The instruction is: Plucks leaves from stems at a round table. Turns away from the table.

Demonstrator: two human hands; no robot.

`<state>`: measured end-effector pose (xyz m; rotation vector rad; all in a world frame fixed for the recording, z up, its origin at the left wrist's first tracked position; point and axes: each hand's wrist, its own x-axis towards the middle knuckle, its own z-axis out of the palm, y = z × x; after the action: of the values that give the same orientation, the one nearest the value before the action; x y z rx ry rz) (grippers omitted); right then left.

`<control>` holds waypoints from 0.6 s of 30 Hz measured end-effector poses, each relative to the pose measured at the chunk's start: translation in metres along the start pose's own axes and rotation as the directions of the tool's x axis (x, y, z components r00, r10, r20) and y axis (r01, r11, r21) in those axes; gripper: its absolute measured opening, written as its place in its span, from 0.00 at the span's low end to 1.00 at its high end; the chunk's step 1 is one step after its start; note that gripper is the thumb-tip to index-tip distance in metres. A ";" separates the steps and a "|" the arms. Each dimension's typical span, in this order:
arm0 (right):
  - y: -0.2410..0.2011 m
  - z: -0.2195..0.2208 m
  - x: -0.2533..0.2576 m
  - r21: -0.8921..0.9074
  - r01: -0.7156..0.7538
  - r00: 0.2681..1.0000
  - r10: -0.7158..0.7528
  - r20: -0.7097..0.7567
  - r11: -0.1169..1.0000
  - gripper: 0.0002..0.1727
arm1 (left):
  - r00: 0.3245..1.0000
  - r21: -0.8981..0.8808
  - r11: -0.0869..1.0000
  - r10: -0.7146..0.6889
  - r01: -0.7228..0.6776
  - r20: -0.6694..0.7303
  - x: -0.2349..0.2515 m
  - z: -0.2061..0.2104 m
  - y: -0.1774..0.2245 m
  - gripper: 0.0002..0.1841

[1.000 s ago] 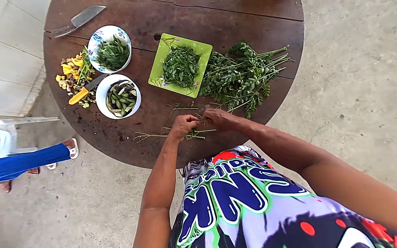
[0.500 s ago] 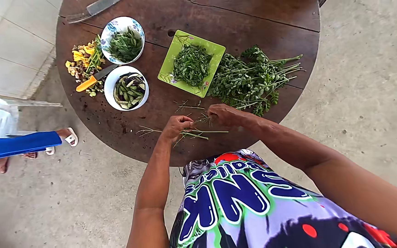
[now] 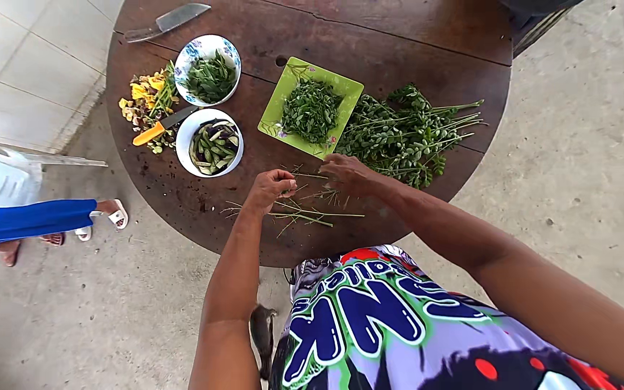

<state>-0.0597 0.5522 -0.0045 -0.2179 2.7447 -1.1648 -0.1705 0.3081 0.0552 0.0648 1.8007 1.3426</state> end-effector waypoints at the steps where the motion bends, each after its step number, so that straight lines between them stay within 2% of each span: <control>1: -0.013 -0.005 0.010 0.050 0.023 1.000 -0.023 -0.017 0.998 0.26 | 1.000 -0.007 1.000 -0.009 0.010 0.009 0.005 0.006 0.008 0.10; 4: -0.032 -0.011 0.037 0.201 0.130 0.990 -0.118 -0.070 0.971 0.27 | 0.998 -0.016 0.999 -0.035 0.036 0.056 0.022 0.020 0.031 0.19; 8: -0.026 -0.022 0.059 0.216 0.227 0.958 -0.178 -0.224 0.950 0.13 | 0.995 -0.083 0.996 -0.019 0.027 0.100 0.042 0.024 0.058 0.28; 9: -0.026 -0.032 0.062 0.210 0.239 0.952 -0.186 -0.243 0.948 0.10 | 0.990 -0.139 0.990 -0.003 0.022 0.139 0.046 0.021 0.063 0.28; 11: -0.022 -0.052 0.070 0.214 0.249 0.946 -0.190 -0.263 0.945 0.10 | 0.976 -0.218 0.976 0.059 -0.012 0.210 0.051 0.012 0.071 0.24; 13: -0.017 -0.070 0.078 0.286 0.154 0.967 -0.084 -0.242 0.946 0.12 | 0.977 -0.151 0.986 0.105 -0.077 0.185 0.061 0.003 0.078 0.23; 15: -0.017 -0.087 0.086 0.432 -0.052 0.985 0.117 -0.125 0.900 0.13 | 0.972 0.014 0.984 0.175 -0.179 0.154 0.072 -0.004 0.083 0.25; 18: -0.012 -0.099 0.101 0.596 -0.176 0.967 0.250 -0.043 0.784 0.14 | 0.940 0.207 0.918 0.315 -0.337 0.131 0.083 -0.003 0.088 0.41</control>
<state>-0.1774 0.5940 0.0635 0.2440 2.2557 -1.9251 -0.2619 0.3844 0.0758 0.5679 1.9116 1.3263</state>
